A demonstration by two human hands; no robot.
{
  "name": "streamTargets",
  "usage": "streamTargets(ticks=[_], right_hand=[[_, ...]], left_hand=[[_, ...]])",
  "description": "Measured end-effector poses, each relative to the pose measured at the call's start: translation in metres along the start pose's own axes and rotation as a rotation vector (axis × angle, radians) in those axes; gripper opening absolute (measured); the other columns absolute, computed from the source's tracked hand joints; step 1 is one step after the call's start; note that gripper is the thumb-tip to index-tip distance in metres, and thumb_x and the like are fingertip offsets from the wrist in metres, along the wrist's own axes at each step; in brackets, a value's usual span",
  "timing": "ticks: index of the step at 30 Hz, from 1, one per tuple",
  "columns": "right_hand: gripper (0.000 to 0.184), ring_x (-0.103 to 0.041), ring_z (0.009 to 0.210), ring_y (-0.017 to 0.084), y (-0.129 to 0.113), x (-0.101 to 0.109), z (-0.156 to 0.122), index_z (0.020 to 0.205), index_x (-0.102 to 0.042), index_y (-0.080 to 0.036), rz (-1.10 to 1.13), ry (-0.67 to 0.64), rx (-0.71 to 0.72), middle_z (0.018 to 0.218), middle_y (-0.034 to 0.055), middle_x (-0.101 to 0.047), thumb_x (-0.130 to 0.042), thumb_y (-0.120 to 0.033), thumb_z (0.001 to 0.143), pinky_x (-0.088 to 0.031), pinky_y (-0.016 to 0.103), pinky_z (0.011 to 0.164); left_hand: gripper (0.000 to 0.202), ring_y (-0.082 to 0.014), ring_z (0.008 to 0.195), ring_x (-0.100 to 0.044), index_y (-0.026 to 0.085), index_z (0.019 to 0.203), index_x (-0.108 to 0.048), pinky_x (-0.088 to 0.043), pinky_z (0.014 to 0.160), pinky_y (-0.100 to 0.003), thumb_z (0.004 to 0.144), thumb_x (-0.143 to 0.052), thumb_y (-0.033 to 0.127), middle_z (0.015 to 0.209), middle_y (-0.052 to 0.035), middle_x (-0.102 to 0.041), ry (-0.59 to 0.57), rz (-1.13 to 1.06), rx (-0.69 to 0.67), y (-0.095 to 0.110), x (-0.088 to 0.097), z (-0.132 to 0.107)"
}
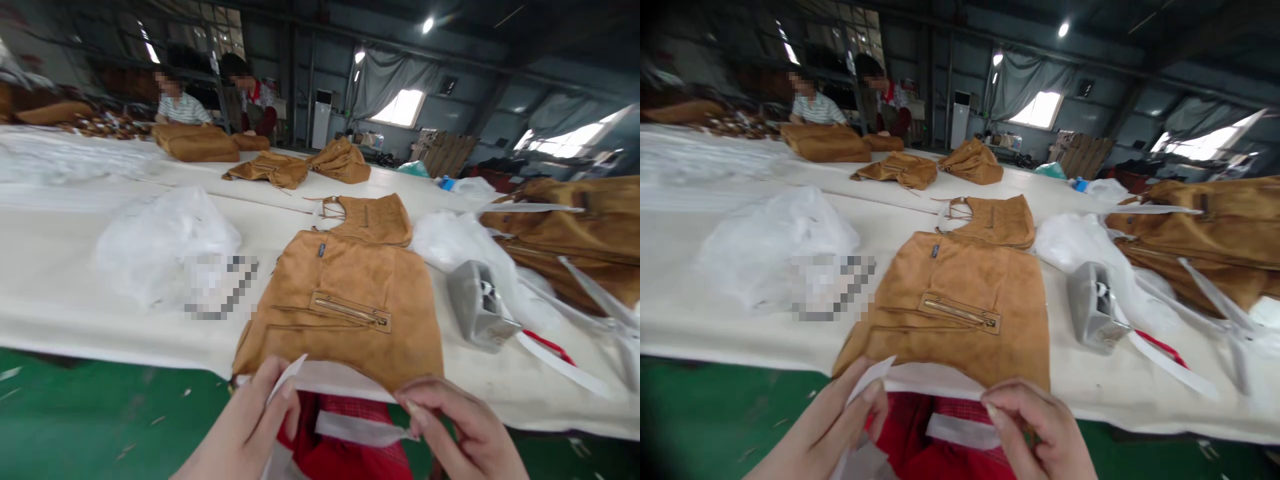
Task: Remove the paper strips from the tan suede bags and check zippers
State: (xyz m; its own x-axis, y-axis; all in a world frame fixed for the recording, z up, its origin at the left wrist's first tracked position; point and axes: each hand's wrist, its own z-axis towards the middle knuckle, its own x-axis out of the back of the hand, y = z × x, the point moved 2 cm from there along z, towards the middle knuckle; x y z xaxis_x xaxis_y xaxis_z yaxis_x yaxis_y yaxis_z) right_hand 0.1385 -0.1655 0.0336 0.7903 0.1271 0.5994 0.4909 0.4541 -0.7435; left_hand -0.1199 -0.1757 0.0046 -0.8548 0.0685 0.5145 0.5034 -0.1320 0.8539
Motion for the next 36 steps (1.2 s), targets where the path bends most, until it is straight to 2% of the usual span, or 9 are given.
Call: streamTargets(ticks=[4, 11, 15, 18, 22, 24, 29, 32, 36], right_hand=[[0.014, -0.064, 0.065, 0.014, 0.016, -0.033, 0.001, 0.093, -0.068, -0.027, 0.078, -0.073, -0.161, 0.077, 0.0003, -0.068, -0.059, -0.037, 0.088, -0.053, 0.018, 0.058], [0.046, -0.056, 0.058, 0.012, 0.012, -0.103, 0.008, 0.124, -0.056, -0.023, 0.334, -0.421, -0.284, 0.075, 0.0008, -0.062, -0.058, -0.046, 0.084, -0.044, 0.02, 0.049], [0.041, -0.053, 0.056, 0.01, 0.006, -0.128, 0.001, 0.114, -0.062, -0.021, 0.44, -0.627, -0.288, 0.091, 0.0054, -0.068, -0.061, -0.045, 0.081, -0.039, 0.02, 0.048], [0.03, -0.057, 0.06, 0.012, 0.012, -0.119, 0.003, 0.104, -0.066, -0.022, 0.286, -0.504, -0.289, 0.087, 0.0039, -0.07, -0.059, -0.042, 0.083, -0.042, 0.022, 0.053], [0.029, -0.066, 0.074, 0.018, 0.037, -0.071, 0.025, 0.105, -0.065, -0.024, -0.107, -0.006, -0.22, 0.091, 0.0046, -0.072, -0.049, -0.044, 0.09, -0.051, 0.028, 0.067], [0.03, -0.068, 0.075, 0.021, 0.051, -0.053, 0.039, 0.113, -0.062, -0.025, -0.336, 0.119, -0.176, 0.089, 0.004, -0.073, -0.048, -0.039, 0.091, -0.052, 0.031, 0.067], [0.037, -0.07, 0.065, 0.022, 0.063, -0.057, 0.054, 0.13, -0.053, -0.024, -0.675, -0.029, -0.092, 0.082, 0.0033, -0.074, -0.04, -0.027, 0.095, -0.049, 0.03, 0.056], [0.028, -0.071, 0.075, 0.021, 0.059, -0.067, 0.047, 0.113, -0.059, -0.024, -0.617, -0.042, -0.059, 0.094, 0.0049, -0.075, -0.037, -0.033, 0.098, -0.05, 0.03, 0.062], [0.032, -0.07, 0.068, 0.021, 0.058, -0.067, 0.037, 0.088, -0.059, -0.025, -0.566, -0.087, -0.157, 0.078, 0.002, -0.073, -0.033, -0.039, 0.1, -0.045, 0.03, 0.058]], left_hand=[[0.039, -0.0122, 0.063, -0.053, 0.015, 0.081, -0.06, -0.042, 0.061, -0.021, 0.09, -0.051, 0.052, 0.068, -0.0003, -0.059, -0.217, -0.359, 0.144, -0.009, -0.004, 0.011], [0.042, -0.0121, 0.066, -0.051, 0.011, 0.077, -0.066, -0.04, 0.065, -0.024, 0.068, -0.077, 0.05, 0.072, -0.0018, -0.059, -0.182, -0.847, 0.311, -0.025, -0.022, 0.009], [0.045, -0.0102, 0.064, -0.049, 0.013, 0.087, -0.062, -0.038, 0.06, -0.021, 0.064, -0.082, 0.046, 0.073, 0.0004, -0.059, 0.008, -0.79, 0.306, -0.031, -0.023, 0.01], [0.038, -0.011, 0.068, -0.049, 0.014, 0.084, -0.06, -0.04, 0.063, -0.021, 0.075, -0.072, 0.05, 0.074, 0.0001, -0.058, 0.072, -0.653, 0.219, -0.037, -0.019, 0.013], [0.037, -0.0134, 0.067, -0.05, 0.015, 0.079, -0.059, -0.041, 0.062, -0.022, 0.085, -0.06, 0.051, 0.071, -0.001, -0.056, 0.087, -0.398, 0.161, -0.046, -0.014, 0.015], [0.036, -0.0144, 0.068, -0.051, 0.015, 0.08, -0.059, -0.042, 0.062, -0.023, 0.087, -0.056, 0.051, 0.072, -0.0018, -0.057, 0.103, -0.313, 0.151, -0.047, -0.013, 0.014], [0.033, -0.0138, 0.068, -0.051, 0.016, 0.08, -0.058, -0.042, 0.062, -0.022, 0.088, -0.055, 0.048, 0.073, -0.0017, -0.057, 0.058, -0.309, 0.108, -0.039, -0.014, 0.011], [0.035, -0.0102, 0.059, -0.043, 0.016, 0.071, -0.054, -0.035, 0.054, -0.019, 0.086, -0.058, 0.047, 0.064, 0.0018, -0.049, 0.027, -0.303, 0.12, -0.038, -0.015, 0.007], [0.039, -0.0084, 0.055, -0.034, 0.016, 0.063, -0.047, -0.028, 0.049, -0.019, 0.083, -0.061, 0.046, 0.058, 0.0043, -0.039, 0.013, -0.248, 0.129, -0.039, -0.016, 0.003]])
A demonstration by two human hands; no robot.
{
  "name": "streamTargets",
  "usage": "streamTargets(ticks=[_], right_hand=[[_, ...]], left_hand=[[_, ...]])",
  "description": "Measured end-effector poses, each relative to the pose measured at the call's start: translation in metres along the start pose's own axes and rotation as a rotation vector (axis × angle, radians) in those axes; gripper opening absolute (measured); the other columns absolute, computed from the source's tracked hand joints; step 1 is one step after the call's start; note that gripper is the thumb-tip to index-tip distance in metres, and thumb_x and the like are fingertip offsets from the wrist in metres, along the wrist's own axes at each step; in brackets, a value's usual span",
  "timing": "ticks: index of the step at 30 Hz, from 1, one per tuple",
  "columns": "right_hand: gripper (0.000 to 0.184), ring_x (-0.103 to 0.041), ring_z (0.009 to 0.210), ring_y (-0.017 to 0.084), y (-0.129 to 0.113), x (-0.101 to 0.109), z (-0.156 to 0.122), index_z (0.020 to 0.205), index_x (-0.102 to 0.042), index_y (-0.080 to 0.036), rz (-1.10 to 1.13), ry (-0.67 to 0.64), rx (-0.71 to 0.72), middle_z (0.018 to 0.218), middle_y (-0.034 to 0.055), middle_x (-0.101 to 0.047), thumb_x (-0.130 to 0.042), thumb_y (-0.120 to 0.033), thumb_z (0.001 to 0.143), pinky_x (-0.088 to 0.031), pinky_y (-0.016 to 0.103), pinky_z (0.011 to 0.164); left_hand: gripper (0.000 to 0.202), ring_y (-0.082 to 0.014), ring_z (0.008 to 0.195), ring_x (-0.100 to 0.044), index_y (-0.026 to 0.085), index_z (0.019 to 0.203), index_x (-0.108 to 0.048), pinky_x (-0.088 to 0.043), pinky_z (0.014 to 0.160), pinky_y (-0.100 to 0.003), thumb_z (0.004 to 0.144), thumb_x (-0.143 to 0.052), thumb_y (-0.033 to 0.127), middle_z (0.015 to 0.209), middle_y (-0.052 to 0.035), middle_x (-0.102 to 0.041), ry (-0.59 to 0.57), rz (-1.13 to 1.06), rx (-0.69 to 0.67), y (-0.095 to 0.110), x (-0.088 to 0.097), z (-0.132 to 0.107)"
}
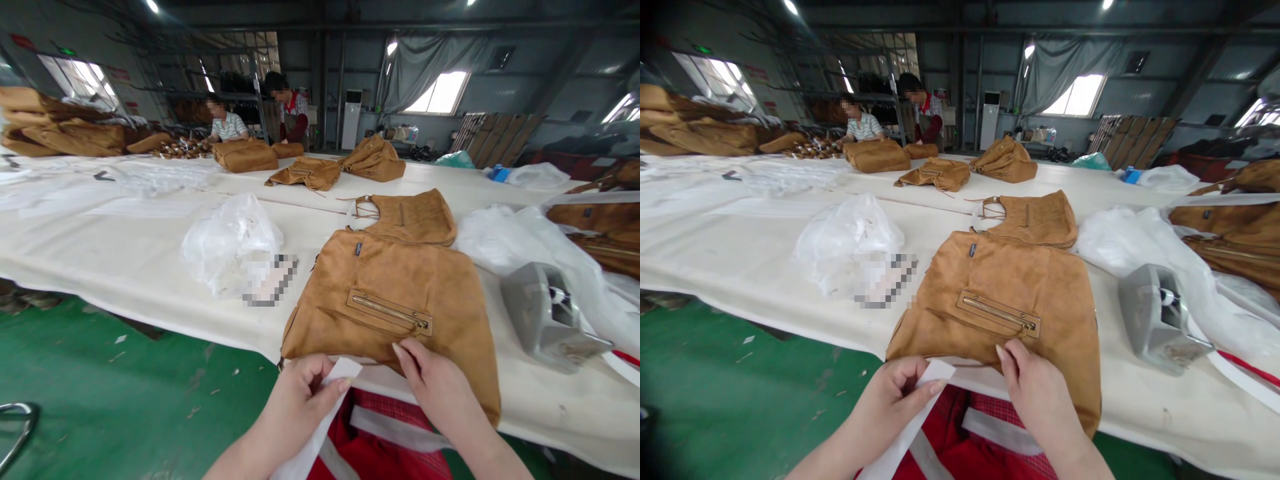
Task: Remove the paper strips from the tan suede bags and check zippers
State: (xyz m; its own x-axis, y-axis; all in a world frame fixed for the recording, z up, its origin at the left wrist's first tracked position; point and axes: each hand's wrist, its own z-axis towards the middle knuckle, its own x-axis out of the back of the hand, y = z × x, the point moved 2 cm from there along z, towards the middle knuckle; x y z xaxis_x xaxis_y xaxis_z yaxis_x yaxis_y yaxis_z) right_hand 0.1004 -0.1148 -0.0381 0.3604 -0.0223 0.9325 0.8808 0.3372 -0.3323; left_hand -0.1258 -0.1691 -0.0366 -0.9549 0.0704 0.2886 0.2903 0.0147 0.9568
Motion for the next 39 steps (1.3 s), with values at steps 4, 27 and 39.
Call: streamTargets(ticks=[4, 27, 39], right_hand=[[0.033, -0.067, 0.062, 0.02, 0.007, 0.007, -0.007, 0.077, -0.056, -0.026, 0.044, -0.015, -0.017, 0.066, -0.0009, -0.068, -0.039, -0.046, 0.097, -0.043, 0.029, 0.056], [0.054, -0.059, 0.058, 0.017, 0.034, -0.003, -0.03, 0.112, -0.052, -0.019, 0.807, 0.114, -0.486, 0.069, -0.0009, -0.064, -0.071, -0.05, 0.072, -0.043, 0.027, 0.052], [0.026, -0.057, 0.057, 0.013, 0.019, 0.018, -0.04, 0.084, -0.069, -0.019, 1.311, -0.165, -0.388, 0.064, 0.0016, -0.065, -0.078, -0.04, 0.072, -0.047, 0.023, 0.053]], left_hand=[[0.038, -0.0093, 0.057, -0.037, 0.016, 0.063, -0.048, -0.03, 0.052, -0.02, 0.085, -0.058, 0.046, 0.06, 0.0033, -0.043, -0.033, 0.039, 0.001, 0.002, -0.001, -0.001], [0.036, -0.0116, 0.059, -0.047, 0.016, 0.068, -0.062, -0.035, 0.057, -0.021, 0.092, -0.052, 0.041, 0.061, 0.0005, -0.054, -0.231, 0.222, -0.165, 0.008, -0.011, 0.007], [0.032, -0.0137, 0.069, -0.058, 0.015, 0.074, -0.068, -0.04, 0.067, -0.022, 0.091, -0.056, 0.039, 0.07, -0.0031, -0.062, -0.394, 0.27, -0.31, 0.007, -0.016, 0.009]])
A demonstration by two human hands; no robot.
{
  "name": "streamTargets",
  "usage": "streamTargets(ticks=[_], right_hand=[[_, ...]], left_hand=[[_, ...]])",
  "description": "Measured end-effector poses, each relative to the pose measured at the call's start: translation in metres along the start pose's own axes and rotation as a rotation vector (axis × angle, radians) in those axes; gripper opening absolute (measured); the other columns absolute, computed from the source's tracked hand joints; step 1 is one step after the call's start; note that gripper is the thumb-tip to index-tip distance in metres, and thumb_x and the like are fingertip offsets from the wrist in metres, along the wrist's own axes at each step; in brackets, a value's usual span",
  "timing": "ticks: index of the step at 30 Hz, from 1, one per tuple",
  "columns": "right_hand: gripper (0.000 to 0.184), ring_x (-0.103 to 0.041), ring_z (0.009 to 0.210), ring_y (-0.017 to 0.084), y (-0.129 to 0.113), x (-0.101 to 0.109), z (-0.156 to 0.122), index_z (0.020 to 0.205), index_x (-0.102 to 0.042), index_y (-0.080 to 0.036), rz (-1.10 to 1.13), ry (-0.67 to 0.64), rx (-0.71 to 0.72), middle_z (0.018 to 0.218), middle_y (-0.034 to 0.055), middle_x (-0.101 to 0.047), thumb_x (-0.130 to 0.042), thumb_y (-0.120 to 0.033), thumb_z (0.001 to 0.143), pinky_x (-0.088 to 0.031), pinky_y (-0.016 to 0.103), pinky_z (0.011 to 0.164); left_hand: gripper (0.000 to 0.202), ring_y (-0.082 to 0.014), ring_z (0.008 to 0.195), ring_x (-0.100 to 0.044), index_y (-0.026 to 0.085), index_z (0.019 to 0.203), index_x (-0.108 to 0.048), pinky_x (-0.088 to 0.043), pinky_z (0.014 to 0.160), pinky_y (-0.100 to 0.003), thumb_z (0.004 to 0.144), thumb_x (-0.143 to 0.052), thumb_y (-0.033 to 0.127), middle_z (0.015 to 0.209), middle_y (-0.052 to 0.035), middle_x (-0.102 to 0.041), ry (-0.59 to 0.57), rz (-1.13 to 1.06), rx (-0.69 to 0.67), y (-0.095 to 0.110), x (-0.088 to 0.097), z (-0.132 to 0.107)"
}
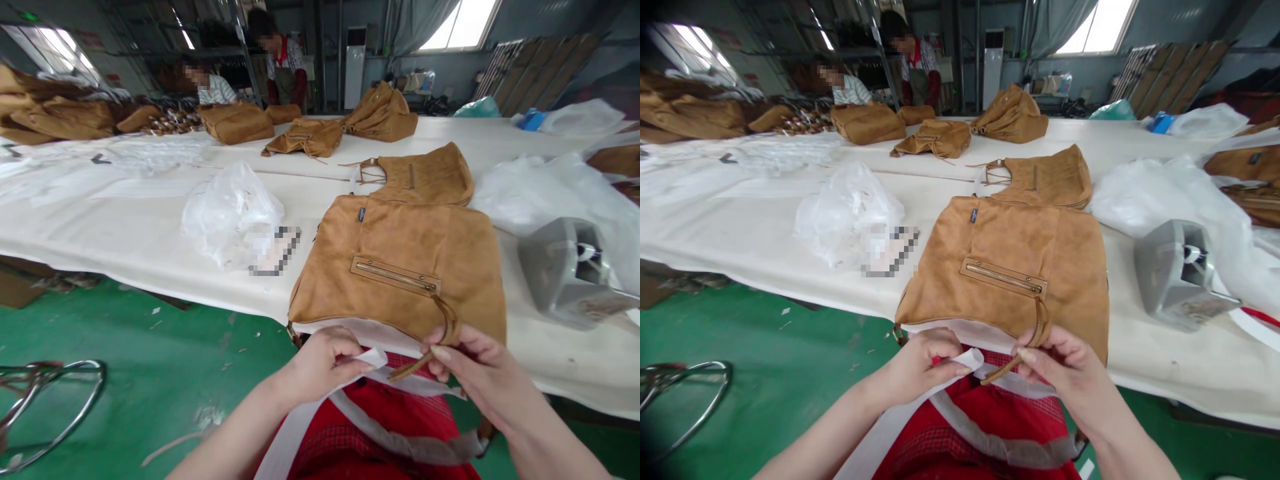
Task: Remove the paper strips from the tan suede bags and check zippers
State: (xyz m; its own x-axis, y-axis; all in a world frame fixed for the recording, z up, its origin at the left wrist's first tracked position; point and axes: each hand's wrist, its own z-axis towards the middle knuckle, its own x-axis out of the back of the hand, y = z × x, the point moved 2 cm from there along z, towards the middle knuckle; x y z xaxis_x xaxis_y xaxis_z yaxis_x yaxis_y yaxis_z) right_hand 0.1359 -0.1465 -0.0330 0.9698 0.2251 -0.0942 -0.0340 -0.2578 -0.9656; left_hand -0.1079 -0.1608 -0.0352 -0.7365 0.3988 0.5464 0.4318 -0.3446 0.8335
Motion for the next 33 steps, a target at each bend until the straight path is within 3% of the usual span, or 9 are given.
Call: streamTargets(ticks=[5, 12, 22, 30, 33], right_hand=[[0.026, -0.059, 0.054, 0.013, -0.005, -0.003, 0.004, 0.082, -0.067, -0.023, 0.12, 0.191, 0.118, 0.074, 0.0031, -0.07, -0.081, -0.041, 0.068, -0.051, 0.024, 0.05], [0.031, -0.062, 0.055, 0.013, 0.001, -0.008, 0.01, 0.085, -0.067, -0.02, 0.089, 0.181, 0.059, 0.072, 0.0041, -0.07, -0.081, -0.042, 0.068, -0.054, 0.023, 0.05], [0.035, -0.064, 0.055, 0.015, 0.001, -0.006, 0.012, 0.08, -0.067, -0.019, 0.074, 0.284, 0.055, 0.072, 0.0044, -0.071, -0.083, -0.046, 0.064, -0.056, 0.024, 0.05], [0.037, -0.065, 0.059, 0.016, 0.006, -0.01, 0.01, 0.084, -0.067, -0.017, 0.009, 0.236, 0.051, 0.071, 0.0049, -0.07, -0.08, -0.048, 0.067, -0.057, 0.027, 0.056], [0.037, -0.058, 0.05, 0.013, 0.012, -0.017, 0.012, 0.084, -0.068, -0.017, -0.045, 0.147, 0.047, 0.057, 0.0012, -0.063, -0.078, -0.049, 0.07, -0.05, 0.024, 0.047]], left_hand=[[0.027, -0.0137, 0.072, -0.058, 0.015, 0.078, -0.069, -0.04, 0.068, -0.021, 0.089, -0.06, 0.037, 0.073, -0.0031, -0.063, -0.035, 0.004, 0.006, -0.003, 0.001, -0.003], [0.029, -0.0141, 0.071, -0.056, 0.017, 0.076, -0.068, -0.04, 0.067, -0.022, 0.088, -0.061, 0.042, 0.074, -0.0028, -0.061, -0.043, 0.061, -0.007, 0.001, 0.0, -0.002], [0.027, -0.0156, 0.075, -0.059, 0.017, 0.078, -0.069, -0.042, 0.071, -0.024, 0.087, -0.062, 0.042, 0.078, -0.0044, -0.064, -0.045, 0.016, -0.055, 0.005, -0.002, 0.001], [0.027, -0.0133, 0.066, -0.053, 0.016, 0.072, -0.065, -0.039, 0.063, -0.023, 0.083, -0.066, 0.04, 0.069, -0.0009, -0.058, 0.001, 0.006, 0.018, 0.01, -0.006, 0.009], [0.027, -0.0118, 0.062, -0.049, 0.016, 0.067, -0.064, -0.035, 0.057, -0.022, 0.082, -0.068, 0.039, 0.064, 0.0014, -0.055, 0.054, -0.043, 0.087, 0.014, -0.008, 0.018]])
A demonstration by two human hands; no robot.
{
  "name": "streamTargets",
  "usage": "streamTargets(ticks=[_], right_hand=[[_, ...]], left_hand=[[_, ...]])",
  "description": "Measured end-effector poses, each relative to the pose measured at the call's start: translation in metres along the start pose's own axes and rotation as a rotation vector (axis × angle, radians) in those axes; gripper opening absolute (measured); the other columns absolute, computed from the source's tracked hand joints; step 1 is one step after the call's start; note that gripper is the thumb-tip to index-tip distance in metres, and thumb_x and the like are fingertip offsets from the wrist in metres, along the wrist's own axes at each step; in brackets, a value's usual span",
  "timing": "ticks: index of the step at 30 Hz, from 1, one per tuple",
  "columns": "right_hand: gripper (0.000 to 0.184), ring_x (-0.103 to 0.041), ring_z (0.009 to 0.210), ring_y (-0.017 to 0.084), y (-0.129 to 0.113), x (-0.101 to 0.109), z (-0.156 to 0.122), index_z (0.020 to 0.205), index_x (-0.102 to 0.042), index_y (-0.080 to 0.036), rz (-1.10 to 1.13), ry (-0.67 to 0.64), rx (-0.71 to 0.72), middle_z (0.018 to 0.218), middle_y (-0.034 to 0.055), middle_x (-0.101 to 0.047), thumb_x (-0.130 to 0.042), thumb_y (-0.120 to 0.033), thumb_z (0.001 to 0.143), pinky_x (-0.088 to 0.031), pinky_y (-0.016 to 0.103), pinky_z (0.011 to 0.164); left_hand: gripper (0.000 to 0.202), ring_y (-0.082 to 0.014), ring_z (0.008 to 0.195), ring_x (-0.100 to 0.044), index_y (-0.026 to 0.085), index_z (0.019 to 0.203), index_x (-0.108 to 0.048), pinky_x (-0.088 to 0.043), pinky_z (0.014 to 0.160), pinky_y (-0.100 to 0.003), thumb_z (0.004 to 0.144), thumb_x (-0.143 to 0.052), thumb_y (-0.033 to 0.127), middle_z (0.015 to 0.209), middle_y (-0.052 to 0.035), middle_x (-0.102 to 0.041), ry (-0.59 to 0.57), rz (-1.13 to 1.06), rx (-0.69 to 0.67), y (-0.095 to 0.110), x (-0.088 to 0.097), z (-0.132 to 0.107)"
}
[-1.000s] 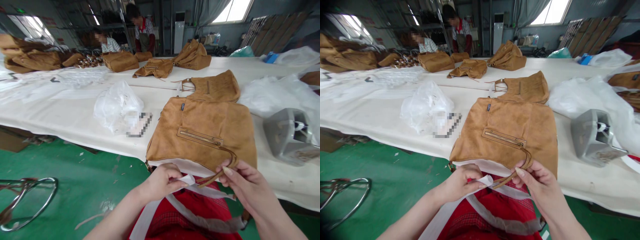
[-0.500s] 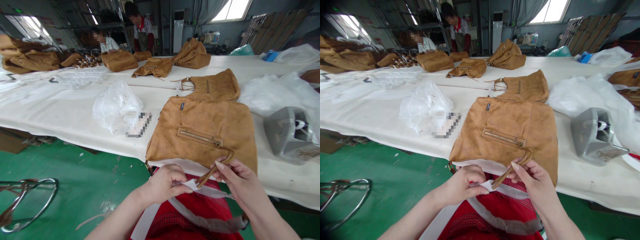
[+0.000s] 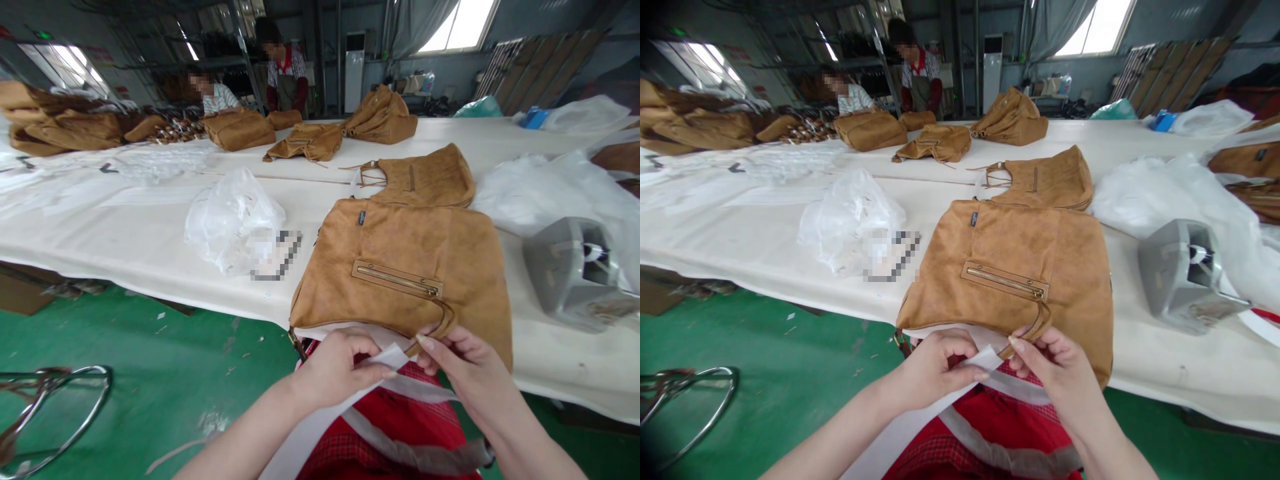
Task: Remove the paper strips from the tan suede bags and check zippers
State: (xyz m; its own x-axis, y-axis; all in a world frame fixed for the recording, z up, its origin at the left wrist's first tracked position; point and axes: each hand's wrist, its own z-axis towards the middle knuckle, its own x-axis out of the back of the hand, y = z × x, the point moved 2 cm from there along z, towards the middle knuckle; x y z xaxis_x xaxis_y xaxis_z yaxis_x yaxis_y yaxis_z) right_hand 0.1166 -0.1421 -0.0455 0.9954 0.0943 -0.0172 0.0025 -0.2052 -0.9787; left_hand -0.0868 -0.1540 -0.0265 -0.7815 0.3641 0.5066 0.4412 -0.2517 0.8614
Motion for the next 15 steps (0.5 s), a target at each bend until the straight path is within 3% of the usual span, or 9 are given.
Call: streamTargets(ticks=[2, 6, 9, 11, 15], right_hand=[[0.037, -0.052, 0.046, 0.011, 0.0, -0.003, 0.001, 0.082, -0.068, -0.017, -0.048, -0.053, 0.015, 0.052, -0.001, -0.059, -0.077, -0.05, 0.07, -0.044, 0.022, 0.044], [0.042, -0.054, 0.055, 0.012, -0.01, 0.005, 0.006, 0.093, -0.07, -0.018, -0.024, -0.036, 0.043, 0.064, 0.0004, -0.062, -0.079, -0.05, 0.066, -0.043, 0.022, 0.048], [0.049, -0.031, 0.038, 0.005, -0.016, 0.015, 0.011, 0.103, -0.066, -0.016, 0.086, -0.038, -0.067, 0.049, -0.0077, -0.043, -0.067, -0.057, 0.077, -0.022, 0.018, 0.036], [0.049, -0.019, 0.035, 0.003, -0.016, 0.017, 0.017, 0.095, -0.065, -0.014, 0.132, -0.046, -0.117, 0.045, -0.0106, -0.034, -0.065, -0.06, 0.077, -0.012, 0.019, 0.035], [0.045, -0.023, 0.033, 0.004, -0.013, 0.01, 0.026, 0.066, -0.057, -0.017, -0.007, -0.087, -0.086, 0.041, -0.0094, -0.037, -0.068, -0.06, 0.074, -0.014, 0.019, 0.035]], left_hand=[[0.025, -0.0113, 0.062, -0.05, 0.016, 0.067, -0.065, -0.035, 0.057, -0.022, 0.082, -0.068, 0.036, 0.065, 0.0019, -0.056, 0.035, -0.049, 0.039, 0.003, -0.002, 0.005], [0.024, -0.0121, 0.065, -0.053, 0.016, 0.068, -0.065, -0.036, 0.06, -0.022, 0.085, -0.063, 0.032, 0.07, 0.0003, -0.061, 0.036, -0.111, 0.056, 0.01, -0.003, 0.014], [0.027, -0.0121, 0.064, -0.051, 0.016, 0.066, -0.064, -0.035, 0.058, -0.022, 0.086, -0.06, 0.034, 0.068, 0.0004, -0.058, 0.001, -0.094, 0.064, 0.014, -0.004, 0.02], [0.027, -0.0117, 0.062, -0.049, 0.016, 0.065, -0.064, -0.033, 0.056, -0.022, 0.085, -0.06, 0.035, 0.066, 0.0013, -0.055, 0.008, -0.045, 0.088, 0.015, -0.005, 0.026], [0.022, -0.0114, 0.061, -0.047, 0.017, 0.066, -0.064, -0.031, 0.055, -0.022, 0.081, -0.062, 0.034, 0.065, 0.0022, -0.054, 0.036, 0.042, 0.143, 0.017, -0.009, 0.036]])
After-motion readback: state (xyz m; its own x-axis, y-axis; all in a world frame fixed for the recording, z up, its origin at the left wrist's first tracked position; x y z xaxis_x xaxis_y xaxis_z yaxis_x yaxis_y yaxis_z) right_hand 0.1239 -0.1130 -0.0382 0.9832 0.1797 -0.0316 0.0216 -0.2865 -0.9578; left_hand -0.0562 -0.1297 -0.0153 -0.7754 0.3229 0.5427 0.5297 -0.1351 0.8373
